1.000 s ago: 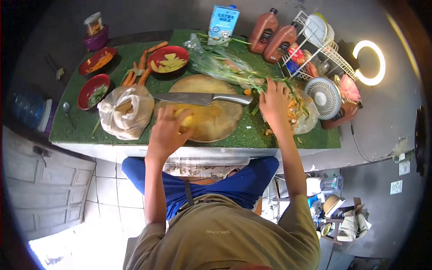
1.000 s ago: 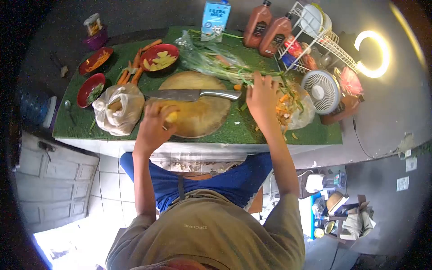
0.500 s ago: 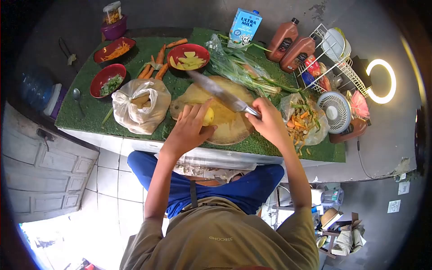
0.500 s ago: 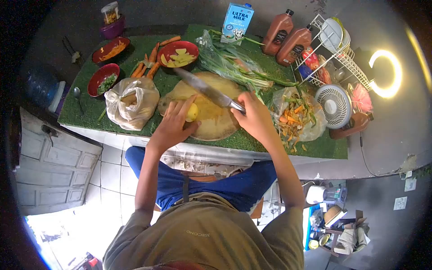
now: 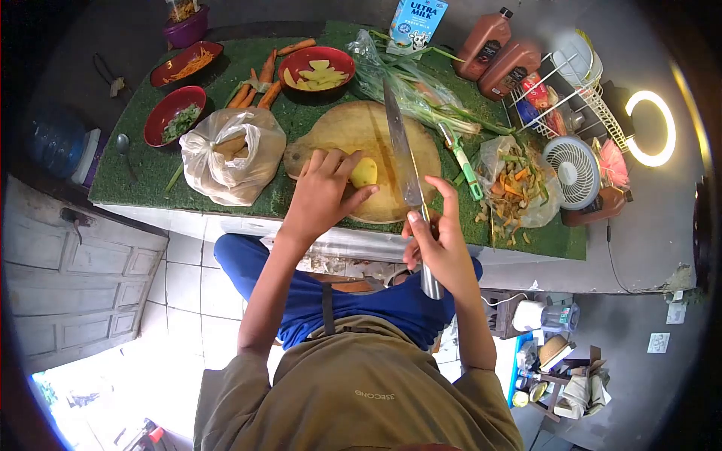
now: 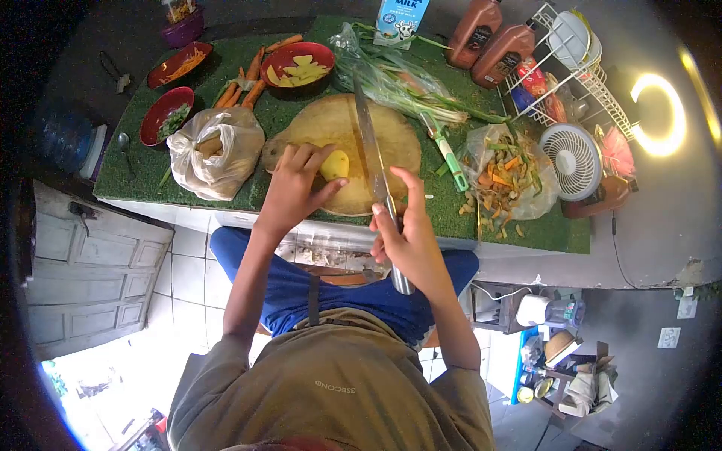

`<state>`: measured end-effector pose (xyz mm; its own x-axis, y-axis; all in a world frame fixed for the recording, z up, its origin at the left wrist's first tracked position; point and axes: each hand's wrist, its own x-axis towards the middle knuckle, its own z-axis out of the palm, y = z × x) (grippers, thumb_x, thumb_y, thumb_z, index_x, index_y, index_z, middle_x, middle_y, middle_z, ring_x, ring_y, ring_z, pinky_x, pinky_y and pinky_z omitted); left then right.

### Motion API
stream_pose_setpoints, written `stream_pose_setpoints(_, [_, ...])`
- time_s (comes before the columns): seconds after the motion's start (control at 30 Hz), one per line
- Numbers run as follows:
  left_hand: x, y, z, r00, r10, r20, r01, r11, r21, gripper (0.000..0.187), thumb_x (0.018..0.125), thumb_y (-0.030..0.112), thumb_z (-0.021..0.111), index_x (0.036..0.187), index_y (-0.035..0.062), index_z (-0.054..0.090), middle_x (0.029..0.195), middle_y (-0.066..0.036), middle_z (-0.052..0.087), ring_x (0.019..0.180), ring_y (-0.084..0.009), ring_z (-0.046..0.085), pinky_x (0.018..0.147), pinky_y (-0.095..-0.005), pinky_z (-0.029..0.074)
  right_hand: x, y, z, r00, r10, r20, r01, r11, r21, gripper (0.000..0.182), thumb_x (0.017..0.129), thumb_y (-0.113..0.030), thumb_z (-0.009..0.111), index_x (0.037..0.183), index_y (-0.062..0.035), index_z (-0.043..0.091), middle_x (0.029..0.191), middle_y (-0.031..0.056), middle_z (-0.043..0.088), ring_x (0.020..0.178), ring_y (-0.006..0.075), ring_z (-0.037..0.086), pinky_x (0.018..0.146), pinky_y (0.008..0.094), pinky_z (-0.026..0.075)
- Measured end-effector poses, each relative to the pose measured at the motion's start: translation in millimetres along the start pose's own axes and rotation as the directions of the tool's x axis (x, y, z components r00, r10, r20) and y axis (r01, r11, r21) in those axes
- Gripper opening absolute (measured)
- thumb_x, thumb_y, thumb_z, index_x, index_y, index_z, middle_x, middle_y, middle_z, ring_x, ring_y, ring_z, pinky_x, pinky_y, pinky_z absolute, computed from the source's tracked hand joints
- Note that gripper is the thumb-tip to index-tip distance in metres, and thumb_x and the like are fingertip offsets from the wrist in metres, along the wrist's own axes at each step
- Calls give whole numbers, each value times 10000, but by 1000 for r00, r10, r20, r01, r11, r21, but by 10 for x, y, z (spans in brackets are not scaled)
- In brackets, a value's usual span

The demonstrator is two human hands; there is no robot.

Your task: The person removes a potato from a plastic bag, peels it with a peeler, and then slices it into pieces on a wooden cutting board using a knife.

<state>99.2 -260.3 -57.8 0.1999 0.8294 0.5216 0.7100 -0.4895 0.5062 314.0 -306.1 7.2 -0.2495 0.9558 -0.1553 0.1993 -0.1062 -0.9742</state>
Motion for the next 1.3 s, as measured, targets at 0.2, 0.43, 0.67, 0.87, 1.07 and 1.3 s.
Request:
stream_pose_setpoints(0.2, [-51,-71,-38,999,6,-46,-13,986,-165,522,877,290,693,1299,18,552,1151,-162,595,1035,-362,534,941,-448,434,-6,-72,205,998,-67,-23,57,956,-288,579,1021,-135,500,1533,-122,230,751,105,643,624,199,662,584,345,552])
stream_pose_setpoints(0.43, [-60,-81,-1,1000,10,-19,-13,987,-160,478,867,240,718,1262,17,567,1178,-180,608,1077,-372,541,973,-446,429,-56,-37,324,989,-140,-39,104,872,-478,521,1005,-110,511,1484,-80,309,787,184,698,708,341,711,649,411,538])
stream_pose_setpoints(0.67, [-83,-145,16,998,45,-54,-56,974,-222,452,856,220,733,1238,18,601,1255,-155,609,1130,-361,543,984,-436,453,-33,9,400,982,-187,-34,144,847,-513,466,1001,-102,518,1445,-54,382,729,189,682,648,343,700,603,397,533])
stream_pose_setpoints(0.87, [-103,-137,58,995,27,-100,-51,966,-253,434,839,191,750,1216,14,628,1235,-142,630,1122,-345,560,952,-423,480,-63,-31,454,973,-226,-51,160,814,-558,456,980,-70,539,1417,-28,420,670,209,622,592,359,661,554,421,491])
stream_pose_setpoints(1.07, [-107,-149,88,992,18,-123,-50,964,-260,449,819,176,765,1225,34,636,1210,-143,643,1104,-339,580,930,-418,501,-89,-17,513,945,-326,-25,221,695,-684,459,969,-49,539,1408,7,419,656,224,589,568,391,624,534,439,461])
stream_pose_setpoints(1.3, [-97,-140,96,984,32,-174,-69,974,-214,446,808,161,770,1223,44,655,1221,-134,624,1105,-328,590,920,-412,509,-132,-95,509,979,-186,-81,81,726,-683,472,1013,-100,522,1470,-114,405,696,134,661,535,208,665,521,337,509])
